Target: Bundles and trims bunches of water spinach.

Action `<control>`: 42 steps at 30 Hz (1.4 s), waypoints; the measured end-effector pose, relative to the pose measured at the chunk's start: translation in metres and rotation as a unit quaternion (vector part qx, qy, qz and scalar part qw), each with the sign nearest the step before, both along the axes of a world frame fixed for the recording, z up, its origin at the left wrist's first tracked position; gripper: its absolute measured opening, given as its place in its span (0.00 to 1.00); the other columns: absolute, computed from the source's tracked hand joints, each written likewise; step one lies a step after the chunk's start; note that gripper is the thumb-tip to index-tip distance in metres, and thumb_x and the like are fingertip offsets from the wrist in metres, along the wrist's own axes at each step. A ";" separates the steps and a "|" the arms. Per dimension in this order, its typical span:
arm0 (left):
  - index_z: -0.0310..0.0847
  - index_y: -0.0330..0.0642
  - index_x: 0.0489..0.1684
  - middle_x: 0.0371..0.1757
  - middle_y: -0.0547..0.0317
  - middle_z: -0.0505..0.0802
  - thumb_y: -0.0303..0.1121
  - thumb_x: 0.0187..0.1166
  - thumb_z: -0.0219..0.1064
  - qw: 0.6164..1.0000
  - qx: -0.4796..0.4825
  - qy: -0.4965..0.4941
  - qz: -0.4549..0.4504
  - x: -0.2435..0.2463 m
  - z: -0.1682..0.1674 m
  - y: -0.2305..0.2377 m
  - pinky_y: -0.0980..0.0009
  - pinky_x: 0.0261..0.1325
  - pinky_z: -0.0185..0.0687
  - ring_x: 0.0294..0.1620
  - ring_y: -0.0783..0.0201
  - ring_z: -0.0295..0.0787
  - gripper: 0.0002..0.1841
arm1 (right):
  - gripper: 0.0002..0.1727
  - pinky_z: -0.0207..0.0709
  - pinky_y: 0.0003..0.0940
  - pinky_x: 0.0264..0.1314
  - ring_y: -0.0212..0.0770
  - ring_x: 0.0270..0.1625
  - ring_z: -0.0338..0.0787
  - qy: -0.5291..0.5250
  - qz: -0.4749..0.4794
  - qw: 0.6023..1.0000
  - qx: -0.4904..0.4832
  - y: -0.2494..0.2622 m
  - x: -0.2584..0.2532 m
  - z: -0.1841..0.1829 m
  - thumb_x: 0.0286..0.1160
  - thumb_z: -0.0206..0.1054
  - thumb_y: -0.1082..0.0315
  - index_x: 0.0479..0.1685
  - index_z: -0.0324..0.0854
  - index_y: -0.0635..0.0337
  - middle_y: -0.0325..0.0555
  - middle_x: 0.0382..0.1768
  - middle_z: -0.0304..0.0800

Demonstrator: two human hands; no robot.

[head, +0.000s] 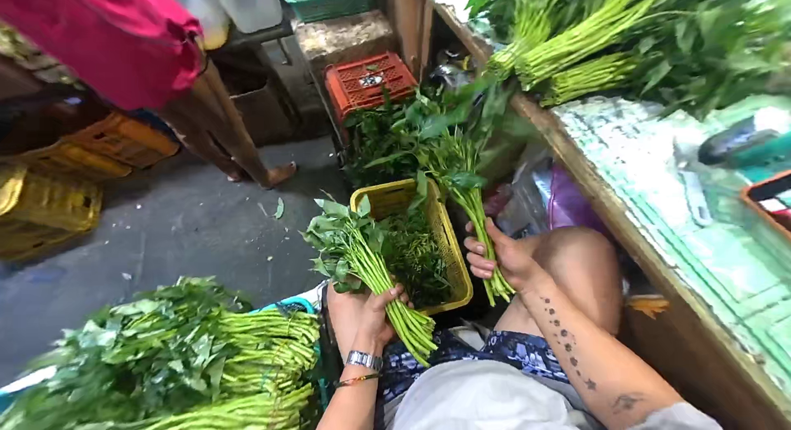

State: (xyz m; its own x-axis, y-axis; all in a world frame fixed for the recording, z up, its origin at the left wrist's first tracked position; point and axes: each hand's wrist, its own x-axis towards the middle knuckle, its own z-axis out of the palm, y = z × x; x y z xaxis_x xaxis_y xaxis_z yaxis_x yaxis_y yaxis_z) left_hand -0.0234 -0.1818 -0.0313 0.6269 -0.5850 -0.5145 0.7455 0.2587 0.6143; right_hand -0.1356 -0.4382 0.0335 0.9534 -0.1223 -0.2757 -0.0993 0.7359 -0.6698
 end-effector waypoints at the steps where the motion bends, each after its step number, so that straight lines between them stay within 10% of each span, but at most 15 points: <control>1: 0.74 0.40 0.56 0.30 0.57 0.89 0.27 0.63 0.70 1.000 -0.011 -0.002 -0.022 -0.001 -0.003 -0.003 0.61 0.35 0.91 0.27 0.61 0.89 0.21 | 0.25 0.76 0.20 0.19 0.26 0.16 0.75 -0.012 -0.003 1.000 0.003 -0.001 0.001 0.003 0.92 0.40 0.39 0.57 0.70 0.48 0.31 0.25 0.77; 9: 0.68 0.36 0.63 0.40 0.50 0.91 0.27 0.62 0.78 0.991 -0.098 -0.081 -0.033 -0.014 0.040 -0.031 0.57 0.41 0.92 0.32 0.56 0.91 0.30 | 0.31 0.78 0.24 0.20 0.30 0.15 0.74 -0.028 -0.039 0.996 -0.071 0.010 0.007 -0.008 0.89 0.39 0.34 0.52 0.70 0.53 0.34 0.25 0.76; 13: 0.64 0.30 0.68 0.58 0.36 0.92 0.22 0.70 0.71 0.990 -0.068 -0.120 -0.028 -0.016 0.059 -0.044 0.56 0.46 0.92 0.46 0.47 0.95 0.27 | 0.26 0.87 0.31 0.24 0.35 0.19 0.85 0.035 -0.096 0.964 -0.246 0.019 0.016 -0.012 0.96 0.36 0.52 0.57 0.73 0.63 0.40 0.23 0.84; 17: 0.61 0.27 0.75 0.59 0.37 0.91 0.19 0.64 0.76 0.989 0.027 -0.143 0.004 -0.022 0.054 -0.065 0.53 0.56 0.92 0.55 0.48 0.93 0.37 | 0.22 0.90 0.33 0.58 0.34 0.53 0.92 -0.009 -0.106 0.889 -0.445 0.032 0.014 -0.026 0.92 0.52 0.56 0.58 0.84 0.65 0.46 0.54 0.91; 21: 0.54 0.32 0.82 0.62 0.41 0.88 0.21 0.56 0.83 0.983 0.091 -0.161 0.009 -0.030 0.049 -0.080 0.59 0.64 0.90 0.60 0.57 0.91 0.49 | 0.29 0.67 0.39 0.87 0.45 0.88 0.65 -0.020 -0.071 0.876 -0.477 0.044 0.014 -0.035 0.91 0.51 0.49 0.72 0.83 0.62 0.59 0.88 0.61; 26: 0.58 0.29 0.78 0.57 0.41 0.90 0.21 0.54 0.83 0.976 0.107 -0.190 0.010 -0.032 0.045 -0.089 0.61 0.62 0.92 0.56 0.58 0.93 0.47 | 0.22 0.80 0.30 0.72 0.32 0.65 0.87 -0.017 -0.172 0.864 -0.473 0.049 0.006 -0.036 0.92 0.51 0.59 0.60 0.85 0.68 0.51 0.60 0.90; 32: 0.61 0.28 0.75 0.57 0.43 0.90 0.24 0.52 0.86 0.961 0.132 -0.244 -0.004 -0.033 0.043 -0.087 0.61 0.64 0.91 0.57 0.58 0.93 0.46 | 0.24 0.84 0.29 0.64 0.29 0.59 0.88 0.026 -0.143 0.897 -0.417 0.042 0.003 -0.026 0.86 0.60 0.53 0.65 0.79 0.66 0.45 0.57 0.89; 35: 0.62 0.27 0.73 0.52 0.43 0.92 0.21 0.53 0.84 0.968 0.094 -0.233 0.001 -0.035 0.042 -0.081 0.60 0.61 0.92 0.53 0.57 0.94 0.43 | 0.15 0.88 0.30 0.48 0.31 0.41 0.91 0.045 -0.167 0.902 -0.396 0.045 0.008 -0.027 0.76 0.74 0.58 0.46 0.87 0.62 0.42 0.41 0.91; 42: 0.75 0.26 0.51 0.40 0.40 0.93 0.25 0.63 0.78 0.980 -0.075 -0.182 -0.023 -0.021 0.039 -0.060 0.51 0.51 0.93 0.42 0.47 0.95 0.21 | 0.20 0.90 0.39 0.44 0.41 0.32 0.90 0.075 -0.189 0.974 -0.098 0.039 0.004 -0.009 0.98 0.39 0.58 0.58 0.71 0.63 0.46 0.30 0.86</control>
